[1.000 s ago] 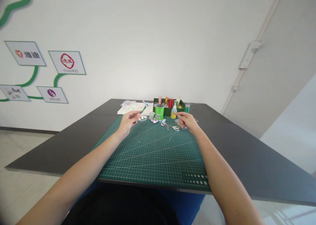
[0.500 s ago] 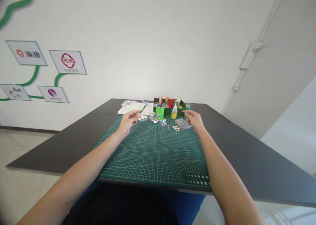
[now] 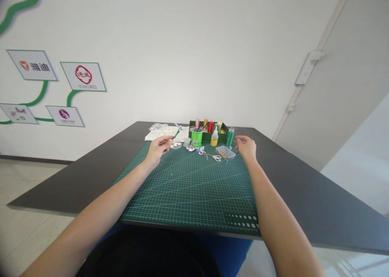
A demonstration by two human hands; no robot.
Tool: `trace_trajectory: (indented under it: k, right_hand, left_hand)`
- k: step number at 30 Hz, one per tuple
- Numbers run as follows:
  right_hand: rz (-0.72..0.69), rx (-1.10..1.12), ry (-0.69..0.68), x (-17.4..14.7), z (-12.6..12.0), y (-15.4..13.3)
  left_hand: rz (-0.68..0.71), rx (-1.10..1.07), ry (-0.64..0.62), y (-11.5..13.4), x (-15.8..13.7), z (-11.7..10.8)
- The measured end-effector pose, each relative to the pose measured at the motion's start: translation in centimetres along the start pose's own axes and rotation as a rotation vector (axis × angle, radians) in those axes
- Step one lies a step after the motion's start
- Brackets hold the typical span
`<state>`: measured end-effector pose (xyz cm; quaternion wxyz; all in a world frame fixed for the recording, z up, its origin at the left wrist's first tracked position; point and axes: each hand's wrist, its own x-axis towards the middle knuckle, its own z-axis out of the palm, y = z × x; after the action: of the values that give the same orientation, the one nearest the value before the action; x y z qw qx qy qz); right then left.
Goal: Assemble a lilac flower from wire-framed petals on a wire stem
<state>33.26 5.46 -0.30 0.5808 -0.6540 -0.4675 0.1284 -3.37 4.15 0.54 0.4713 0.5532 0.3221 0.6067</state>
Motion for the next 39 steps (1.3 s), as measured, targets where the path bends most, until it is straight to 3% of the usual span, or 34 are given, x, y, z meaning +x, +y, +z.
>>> trace_trajectory:
  k: [5, 10, 14, 17, 19, 23, 30, 39]
  right_hand:
    - [-0.056, -0.208, 0.126, -0.6, -0.8, -1.3]
    - [-0.175, -0.137, 0.074, -2.1, 0.2, -3.4]
    - [-0.255, 0.017, -0.153, -4.2, 2.8, -4.5]
    - [-0.270, 0.207, -0.460, -6.2, 4.8, -5.1]
    - [-0.252, 0.300, -0.650, -7.6, 5.8, -5.6]
    - [-0.177, 0.394, -0.898, -9.9, 6.6, -6.4]
    - [-0.040, 0.522, -1.025, -11.7, 7.6, -6.7]
    - [-0.092, 0.477, -1.048, -12.3, 8.0, -6.7]
  left_hand:
    - [0.009, 0.013, -0.023, -0.1, -0.1, 0.1]
    - [0.004, 0.009, -0.066, -0.3, -0.4, 0.7]
    - [0.002, 0.027, -0.118, -0.5, -0.8, 1.3]
    - [0.008, 0.039, -0.161, -0.6, -1.0, 1.7]
    - [0.011, 0.041, -0.180, -0.7, -1.1, 2.0]
    - [0.010, 0.046, -0.195, -0.9, -1.2, 2.3]
    - [0.001, 0.045, -0.225, -1.1, -1.3, 2.5]
    - [-0.015, 0.049, -0.245, -1.1, -1.5, 2.7]
